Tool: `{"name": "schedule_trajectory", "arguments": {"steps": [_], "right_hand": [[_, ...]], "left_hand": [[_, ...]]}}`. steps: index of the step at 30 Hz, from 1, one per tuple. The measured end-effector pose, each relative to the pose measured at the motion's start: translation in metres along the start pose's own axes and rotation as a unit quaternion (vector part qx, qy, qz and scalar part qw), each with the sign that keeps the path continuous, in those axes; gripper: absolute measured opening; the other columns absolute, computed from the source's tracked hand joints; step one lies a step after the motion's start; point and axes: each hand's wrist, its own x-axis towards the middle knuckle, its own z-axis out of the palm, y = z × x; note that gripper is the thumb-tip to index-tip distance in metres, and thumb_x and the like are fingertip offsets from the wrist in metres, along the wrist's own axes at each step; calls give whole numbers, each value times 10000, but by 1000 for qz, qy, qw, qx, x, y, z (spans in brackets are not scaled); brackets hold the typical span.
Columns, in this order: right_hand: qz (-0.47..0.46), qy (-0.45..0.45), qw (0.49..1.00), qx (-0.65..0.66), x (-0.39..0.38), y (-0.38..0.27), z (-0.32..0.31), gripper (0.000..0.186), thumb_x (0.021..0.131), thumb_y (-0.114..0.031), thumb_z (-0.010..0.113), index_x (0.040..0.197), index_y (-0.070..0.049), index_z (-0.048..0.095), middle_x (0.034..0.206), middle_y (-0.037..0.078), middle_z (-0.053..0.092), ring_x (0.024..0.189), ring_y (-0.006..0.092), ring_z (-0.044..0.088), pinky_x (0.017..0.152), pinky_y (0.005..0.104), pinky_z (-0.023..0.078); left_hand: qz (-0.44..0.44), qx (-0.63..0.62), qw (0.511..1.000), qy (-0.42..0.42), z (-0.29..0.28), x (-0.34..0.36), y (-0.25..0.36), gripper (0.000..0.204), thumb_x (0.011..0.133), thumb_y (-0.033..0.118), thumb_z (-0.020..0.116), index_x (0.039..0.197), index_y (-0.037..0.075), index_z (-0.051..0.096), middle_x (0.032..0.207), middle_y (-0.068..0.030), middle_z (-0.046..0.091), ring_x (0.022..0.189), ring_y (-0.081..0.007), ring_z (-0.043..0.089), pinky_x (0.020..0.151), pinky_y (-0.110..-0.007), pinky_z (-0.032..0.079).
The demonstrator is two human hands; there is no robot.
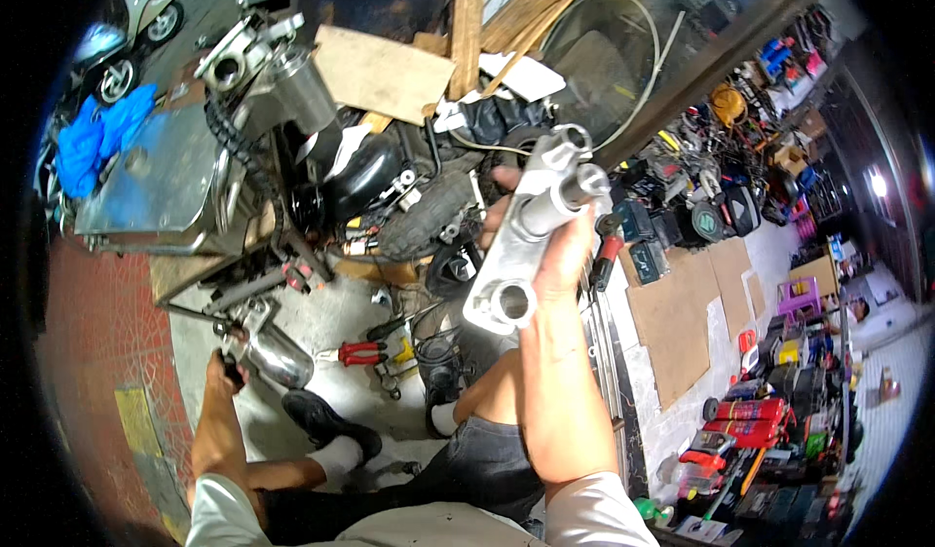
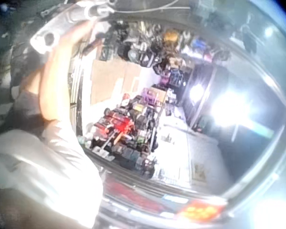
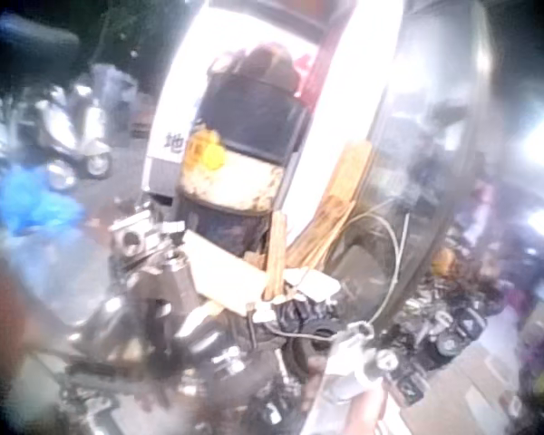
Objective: The person works on a motorcycle engine, initially using a tool on the bike's frame. They then move to a workbench, unpack a small plastic bag, and use a hammer to tap a metal component into a cylinder block. The person continues to assemble and adjust the engine parts using various tools.
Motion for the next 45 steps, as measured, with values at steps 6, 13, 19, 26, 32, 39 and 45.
{"name": "schedule_trajectory", "arguments": {"steps": [6,13,19,26,32,39,45], "right_hand": [[5,-3,1000,9,-9,2,2,999,978,-810,274,1153,81,689,689,149,664,557,247,628,506,343,523],[-8,3,1000,26,-7,4,11,875,997,-729,356,1192,73,648,865,174,721,624,249,665,493,365,536],[1,-54,999,-7,-13,-1,3,802,975,-641,454,1292,82,595,803,90,624,616,219,585,628,372,512],[19,-141,989,30,-12,-8,-8,817,1021,-623,405,1382,101,519,833,95,575,715,231,527,740,401,474],[11,-88,996,7,-12,-15,-14,800,1026,-597,390,1378,112,510,828,95,565,718,224,511,727,389,464],[-14,-84,996,-4,-8,-21,-28,694,993,-454,517,1430,85,488,836,42,582,698,146,491,696,301,382],[6,-155,988,21,-1,-24,-42,743,988,-481,585,1455,86,469,882,43,601,734,144,503,742,289,386]], "left_hand": [[43,-19,999,17,-4,11,-28,543,928,700,611,1092,182,611,892,-44,524,787,-240,514,877,-534,531],[191,-21,980,-44,8,-71,-75,436,966,491,702,1074,72,651,830,-102,633,630,-241,637,543,-406,597],[278,15,959,-47,29,-132,-98,425,968,417,737,1132,35,649,863,-101,676,655,-238,687,589,-359,618],[317,78,942,-77,52,-178,-128,439,968,301,769,1201,-43,630,941,-95,708,715,-172,700,642,-293,612],[351,117,925,-83,73,-198,-151,408,943,130,790,1252,-61,604,973,-100,705,740,-159,685,657,-282,595],[366,146,914,-94,67,-204,-161,422,950,98,771,1287,-62,574,985,-101,708,787,-163,700,697,-286,609],[385,173,900,-106,63,-196,-164,416,970,128,751,1303,-56,582,1036,-130,724,805,-199,715,718,-337,632]]}}
